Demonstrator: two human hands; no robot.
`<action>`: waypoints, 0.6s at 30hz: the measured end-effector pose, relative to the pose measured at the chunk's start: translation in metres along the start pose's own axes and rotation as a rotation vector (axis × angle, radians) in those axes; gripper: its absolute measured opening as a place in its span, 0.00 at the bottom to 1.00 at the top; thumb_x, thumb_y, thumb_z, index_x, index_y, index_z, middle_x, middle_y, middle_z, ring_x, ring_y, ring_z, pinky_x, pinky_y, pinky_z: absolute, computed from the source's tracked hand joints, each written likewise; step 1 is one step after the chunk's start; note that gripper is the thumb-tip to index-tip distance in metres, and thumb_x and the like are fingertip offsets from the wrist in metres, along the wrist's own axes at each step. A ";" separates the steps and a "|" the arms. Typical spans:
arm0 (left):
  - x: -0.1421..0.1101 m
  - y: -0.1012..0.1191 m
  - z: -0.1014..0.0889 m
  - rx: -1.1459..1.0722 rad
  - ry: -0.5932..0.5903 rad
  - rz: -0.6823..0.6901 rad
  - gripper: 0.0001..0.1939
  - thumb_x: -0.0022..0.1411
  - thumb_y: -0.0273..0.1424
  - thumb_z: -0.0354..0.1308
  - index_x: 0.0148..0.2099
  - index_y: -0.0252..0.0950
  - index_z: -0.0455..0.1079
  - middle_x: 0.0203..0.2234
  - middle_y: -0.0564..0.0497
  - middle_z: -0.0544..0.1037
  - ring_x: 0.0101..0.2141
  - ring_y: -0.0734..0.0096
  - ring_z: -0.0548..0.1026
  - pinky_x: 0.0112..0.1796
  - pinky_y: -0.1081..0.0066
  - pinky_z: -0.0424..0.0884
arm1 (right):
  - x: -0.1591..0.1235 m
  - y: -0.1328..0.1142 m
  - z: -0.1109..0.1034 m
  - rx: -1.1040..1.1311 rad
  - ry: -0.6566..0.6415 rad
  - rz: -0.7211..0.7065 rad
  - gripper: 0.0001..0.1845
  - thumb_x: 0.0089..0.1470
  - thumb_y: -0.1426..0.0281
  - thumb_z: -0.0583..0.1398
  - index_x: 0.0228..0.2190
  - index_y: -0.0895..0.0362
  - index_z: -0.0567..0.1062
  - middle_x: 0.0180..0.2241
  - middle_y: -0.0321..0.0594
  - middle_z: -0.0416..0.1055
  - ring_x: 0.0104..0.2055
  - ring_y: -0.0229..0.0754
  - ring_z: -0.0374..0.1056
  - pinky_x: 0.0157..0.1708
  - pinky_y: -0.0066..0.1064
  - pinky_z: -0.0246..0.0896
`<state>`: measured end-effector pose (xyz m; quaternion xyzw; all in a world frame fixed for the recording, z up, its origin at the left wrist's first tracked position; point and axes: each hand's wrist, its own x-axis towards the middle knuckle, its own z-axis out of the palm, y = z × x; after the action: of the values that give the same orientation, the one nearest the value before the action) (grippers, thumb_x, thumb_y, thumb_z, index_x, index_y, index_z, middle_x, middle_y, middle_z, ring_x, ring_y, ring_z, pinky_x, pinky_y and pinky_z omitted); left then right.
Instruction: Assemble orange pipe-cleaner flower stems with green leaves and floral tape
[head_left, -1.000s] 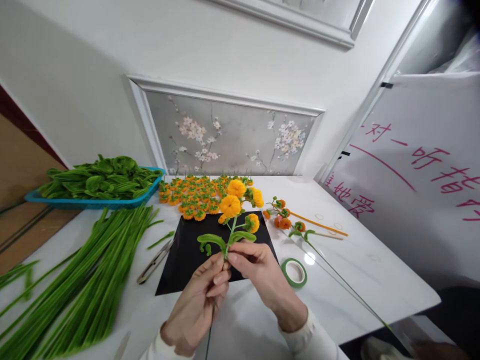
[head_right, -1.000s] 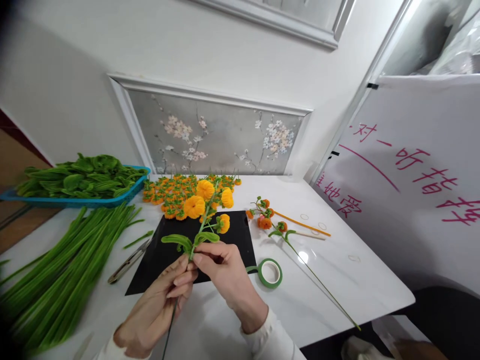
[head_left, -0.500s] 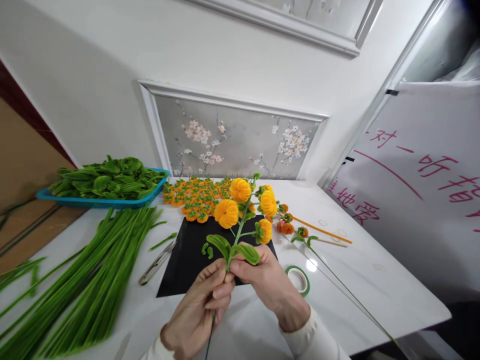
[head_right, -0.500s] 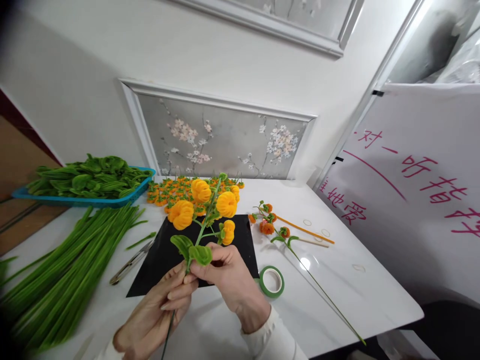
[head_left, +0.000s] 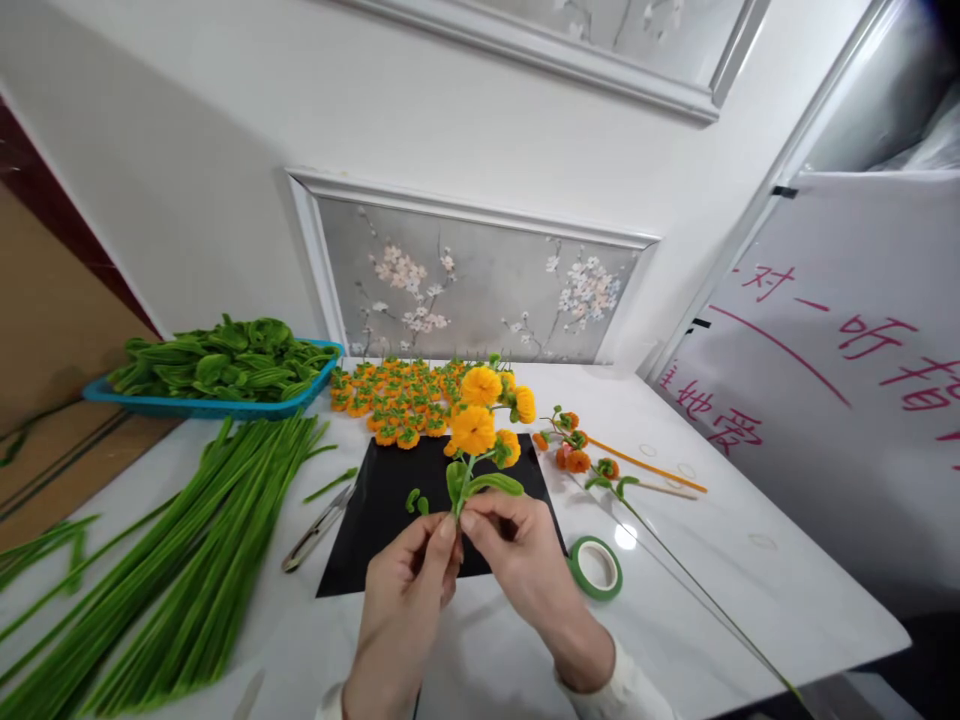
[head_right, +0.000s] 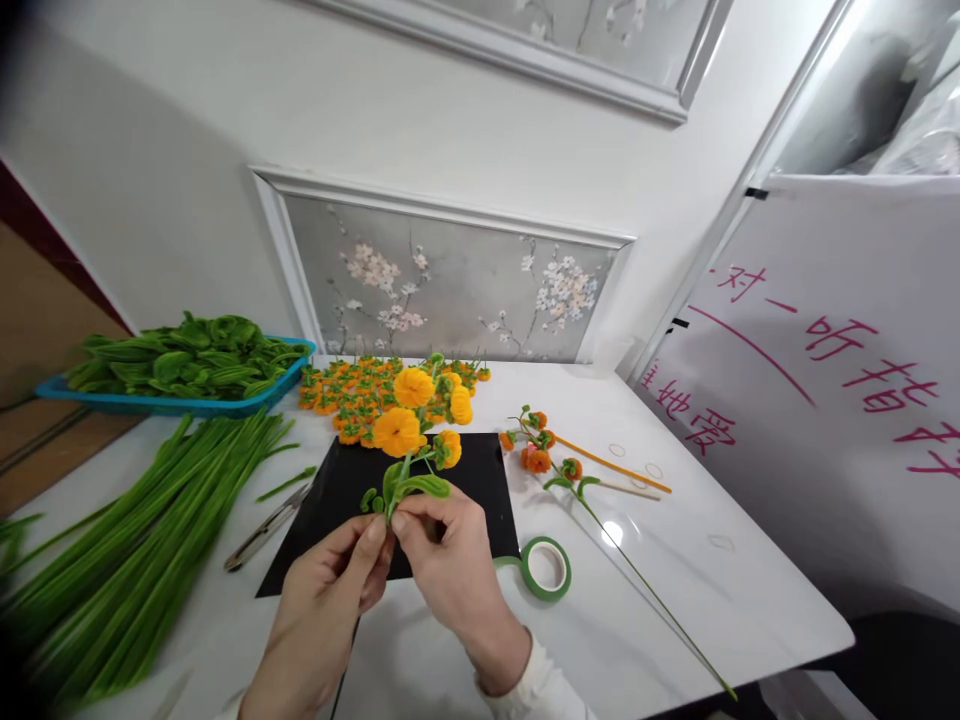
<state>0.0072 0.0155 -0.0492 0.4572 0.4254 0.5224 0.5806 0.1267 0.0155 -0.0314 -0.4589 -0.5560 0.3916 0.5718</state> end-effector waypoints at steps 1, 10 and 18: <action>0.000 0.001 0.000 -0.030 -0.007 -0.014 0.16 0.57 0.42 0.59 0.27 0.33 0.68 0.16 0.59 0.60 0.18 0.83 0.51 0.18 0.78 0.47 | 0.000 0.000 0.000 0.032 -0.004 0.024 0.09 0.49 0.71 0.60 0.20 0.59 0.75 0.21 0.35 0.61 0.25 0.35 0.55 0.25 0.28 0.48; 0.001 0.016 -0.005 -0.407 -0.321 -0.335 0.19 0.54 0.40 0.63 0.22 0.33 0.62 0.14 0.62 0.52 0.17 0.84 0.42 0.16 0.81 0.45 | 0.003 0.019 -0.007 0.584 -0.279 0.321 0.13 0.44 0.63 0.67 0.22 0.61 0.76 0.18 0.29 0.55 0.20 0.28 0.42 0.19 0.26 0.35; 0.004 0.021 -0.008 -0.521 -0.400 -0.489 0.16 0.46 0.36 0.70 0.26 0.30 0.68 0.16 0.60 0.59 0.16 0.89 0.41 0.14 0.85 0.41 | 0.004 0.004 -0.007 0.465 -0.178 0.079 0.10 0.43 0.66 0.67 0.19 0.59 0.76 0.23 0.33 0.60 0.24 0.32 0.54 0.23 0.26 0.48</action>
<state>-0.0049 0.0211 -0.0309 0.2729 0.2538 0.3597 0.8554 0.1345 0.0193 -0.0338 -0.3000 -0.4810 0.5699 0.5949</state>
